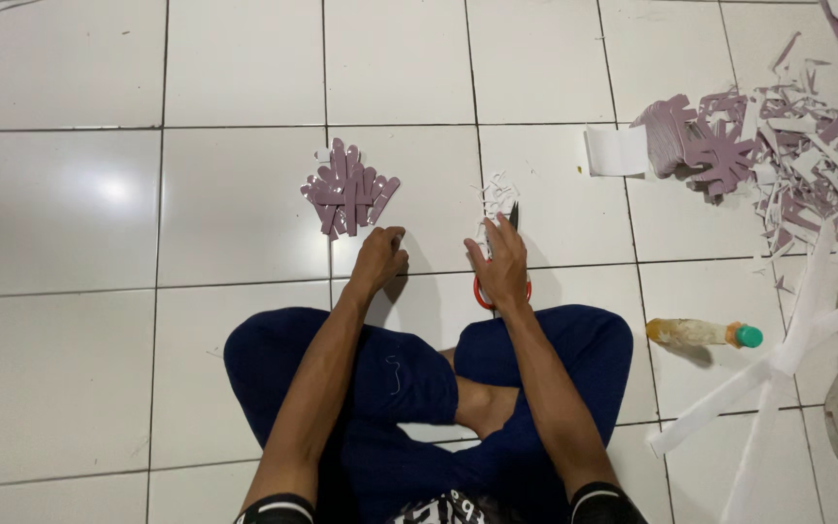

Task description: The person sits on the floor and uses scissors to cut slits along purple foam strips, then sets the cut pieces with a pile of finished foam decorations. Near the end they gather the cut pieces and move toward a workbench with a sewing machine.

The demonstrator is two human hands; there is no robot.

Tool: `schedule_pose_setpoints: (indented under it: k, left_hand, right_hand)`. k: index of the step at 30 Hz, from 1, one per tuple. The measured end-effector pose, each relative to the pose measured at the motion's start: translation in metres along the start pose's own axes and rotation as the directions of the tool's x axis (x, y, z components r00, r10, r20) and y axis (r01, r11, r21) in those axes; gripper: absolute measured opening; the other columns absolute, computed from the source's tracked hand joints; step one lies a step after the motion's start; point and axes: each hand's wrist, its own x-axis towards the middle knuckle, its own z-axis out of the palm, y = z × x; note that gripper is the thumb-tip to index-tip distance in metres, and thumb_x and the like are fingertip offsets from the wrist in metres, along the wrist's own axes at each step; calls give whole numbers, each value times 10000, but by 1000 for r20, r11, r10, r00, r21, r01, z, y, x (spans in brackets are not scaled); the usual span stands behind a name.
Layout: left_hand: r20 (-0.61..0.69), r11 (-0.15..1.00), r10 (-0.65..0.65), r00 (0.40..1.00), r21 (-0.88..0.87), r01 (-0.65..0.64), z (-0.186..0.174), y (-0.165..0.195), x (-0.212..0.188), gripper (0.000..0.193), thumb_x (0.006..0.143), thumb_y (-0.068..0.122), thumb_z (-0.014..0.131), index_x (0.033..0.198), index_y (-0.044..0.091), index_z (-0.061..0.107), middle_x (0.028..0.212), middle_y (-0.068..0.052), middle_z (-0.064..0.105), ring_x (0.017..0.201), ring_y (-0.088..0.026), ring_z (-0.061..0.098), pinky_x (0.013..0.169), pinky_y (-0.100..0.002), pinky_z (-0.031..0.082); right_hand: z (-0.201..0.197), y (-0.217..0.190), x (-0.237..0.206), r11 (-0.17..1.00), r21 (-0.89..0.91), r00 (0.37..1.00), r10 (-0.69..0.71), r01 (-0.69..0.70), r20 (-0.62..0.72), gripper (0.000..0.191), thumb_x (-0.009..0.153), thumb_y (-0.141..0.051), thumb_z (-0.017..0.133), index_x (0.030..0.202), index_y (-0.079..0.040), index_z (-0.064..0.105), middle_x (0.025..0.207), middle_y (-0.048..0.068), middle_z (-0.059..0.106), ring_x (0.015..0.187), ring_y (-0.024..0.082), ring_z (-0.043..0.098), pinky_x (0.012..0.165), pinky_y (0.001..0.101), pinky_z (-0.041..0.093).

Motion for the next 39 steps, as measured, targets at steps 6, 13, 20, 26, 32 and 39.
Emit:
schedule_pose_setpoints:
  k: [6, 13, 20, 26, 32, 39]
  left_hand:
    - [95, 999, -24, 995, 47, 20, -9, 3, -11, 446, 777, 183, 787, 1180, 10, 710, 1126, -220, 685, 1052, -373, 677, 946, -422, 544]
    - [214, 961, -169, 962, 251, 113, -87, -22, -15, 532, 886, 310, 743, 1306, 3, 633, 1226, -212, 706, 1128, -345, 682, 974, -406, 542]
    - [2, 403, -493, 870, -886, 230, -109, -5, -126, 389, 972, 196, 617, 1322, 28, 612, 1442, -214, 532, 1315, -253, 535, 931, -444, 578]
    - [-304, 629, -454, 837, -775, 60, -94, 7, -171, 323, 931, 143, 656, 1220, -1, 639, 1540, -132, 459, 1419, -255, 475, 1050, -396, 512]
    - [-259, 646, -467, 846, -753, 126, -118, -15, -67, 362, 921, 180, 686, 1248, 31, 645, 1336, -143, 635, 1298, -256, 565, 1018, -397, 497]
    - [-304, 824, -470, 828, -488, 288, -127, -24, 29, 552, 846, 261, 729, 1270, -56, 572, 1240, -203, 653, 1139, -281, 643, 950, -376, 524]
  right_hand:
    - [6, -15, -37, 978, 198, 981, 24, -62, 190, 419, 919, -292, 762, 1242, -34, 694, 1023, 152, 740, 926, 270, 720, 823, 364, 567]
    - [17, -23, -46, 975, 144, 928, -207, 170, 310, 380, 903, -299, 764, 1161, -28, 697, 928, 141, 706, 863, 296, 674, 768, 403, 533]
    - [26, -12, -43, 994, 79, 907, -103, 78, 409, 383, 883, -295, 757, 1153, -31, 698, 881, 134, 677, 797, 281, 655, 731, 395, 524]
    - [31, -14, -55, 997, 74, 889, -64, 34, 454, 412, 867, -302, 768, 1162, -23, 700, 911, 138, 677, 813, 279, 659, 736, 392, 534]
    - [42, -50, -53, 990, 110, 930, -116, 83, 348, 621, 878, -357, 779, 1332, 20, 588, 1250, 226, 582, 1147, 363, 583, 962, 424, 491]
    - [76, -120, -4, 973, 168, 951, 104, -158, 292, 1133, 823, -501, 810, 1571, 67, 176, 1574, 308, 290, 1457, 442, 336, 1152, 482, 354]
